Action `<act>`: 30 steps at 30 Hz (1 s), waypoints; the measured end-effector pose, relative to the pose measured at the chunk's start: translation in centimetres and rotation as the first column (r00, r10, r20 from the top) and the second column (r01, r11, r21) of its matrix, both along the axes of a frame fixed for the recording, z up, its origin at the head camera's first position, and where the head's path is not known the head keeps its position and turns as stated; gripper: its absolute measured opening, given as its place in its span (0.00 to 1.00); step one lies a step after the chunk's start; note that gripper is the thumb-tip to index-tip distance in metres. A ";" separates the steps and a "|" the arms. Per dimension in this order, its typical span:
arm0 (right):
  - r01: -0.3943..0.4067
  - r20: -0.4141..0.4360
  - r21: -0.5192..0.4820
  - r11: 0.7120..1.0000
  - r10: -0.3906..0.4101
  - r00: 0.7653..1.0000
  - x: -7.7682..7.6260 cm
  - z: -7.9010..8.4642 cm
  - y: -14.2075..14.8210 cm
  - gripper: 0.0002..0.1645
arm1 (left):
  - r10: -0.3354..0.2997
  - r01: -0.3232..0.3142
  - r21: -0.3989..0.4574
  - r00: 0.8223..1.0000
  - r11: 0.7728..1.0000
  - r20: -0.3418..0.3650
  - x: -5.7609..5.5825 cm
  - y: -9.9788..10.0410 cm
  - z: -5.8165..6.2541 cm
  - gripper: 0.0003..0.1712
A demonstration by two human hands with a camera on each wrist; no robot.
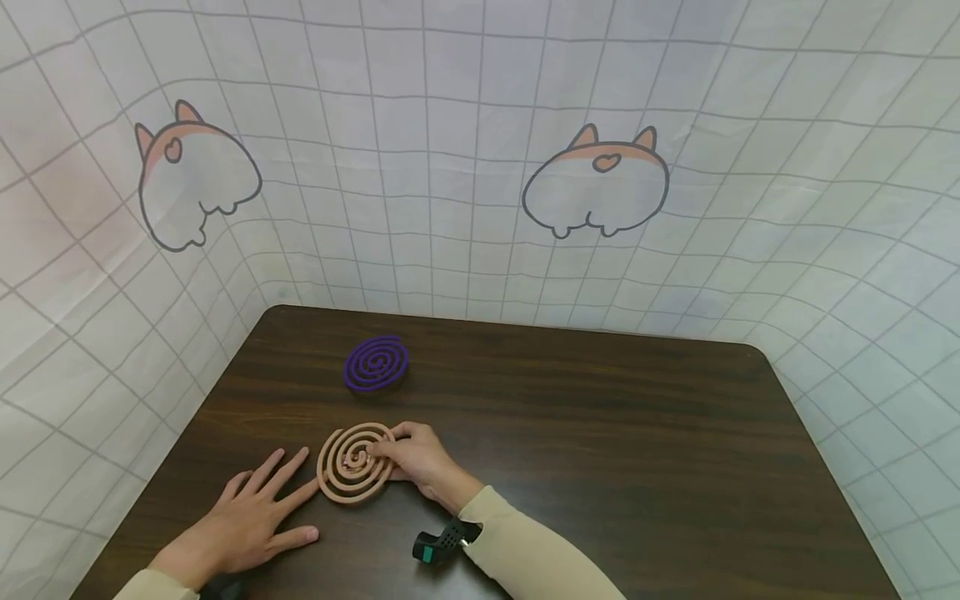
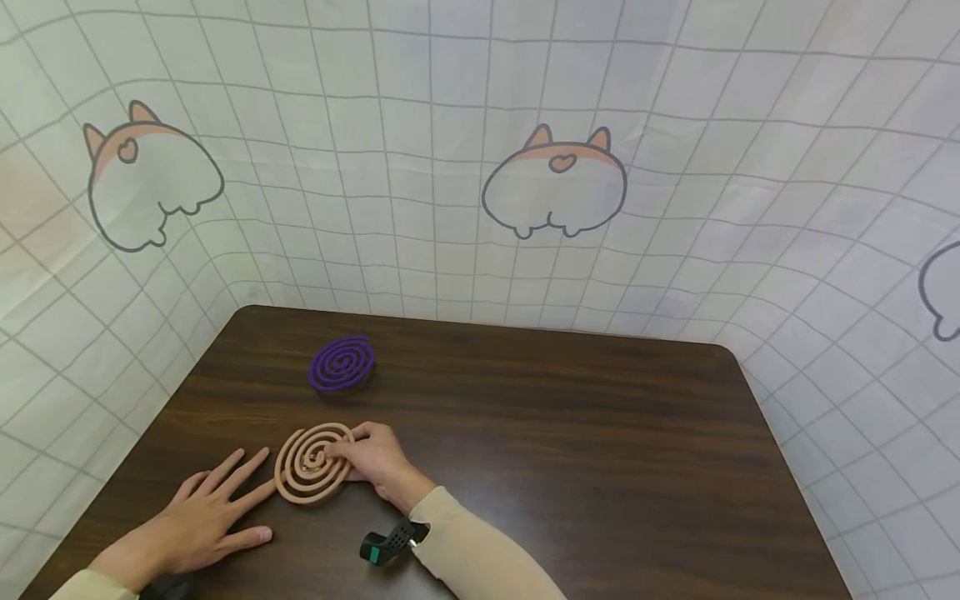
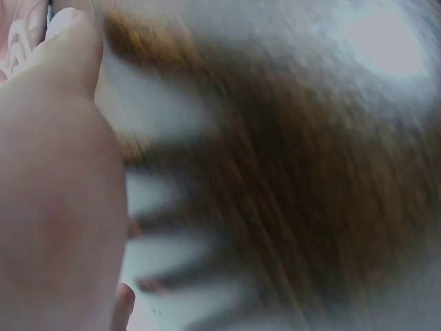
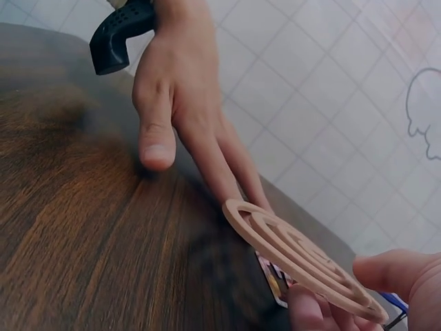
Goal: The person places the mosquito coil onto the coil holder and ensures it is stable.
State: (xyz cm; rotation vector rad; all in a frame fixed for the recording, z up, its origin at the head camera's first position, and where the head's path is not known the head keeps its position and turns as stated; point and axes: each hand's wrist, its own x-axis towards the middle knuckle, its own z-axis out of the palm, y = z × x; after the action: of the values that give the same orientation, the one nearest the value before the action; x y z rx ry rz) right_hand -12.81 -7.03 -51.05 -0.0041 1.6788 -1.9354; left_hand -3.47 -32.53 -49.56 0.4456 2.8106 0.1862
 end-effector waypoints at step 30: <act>-0.005 0.016 -0.002 1.000 0.005 1.000 -1.0 1.2 8.6 0.25 | 0.002 0.011 0.063 0.979 0.998 -0.206 -1.0 -2.0 0.7 0.39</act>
State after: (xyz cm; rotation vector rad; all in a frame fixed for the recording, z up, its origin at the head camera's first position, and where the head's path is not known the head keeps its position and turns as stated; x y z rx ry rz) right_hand -13.76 1.56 -49.87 0.0068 1.6653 -1.9288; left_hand -4.50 -34.50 -48.81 0.5130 3.0130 0.2417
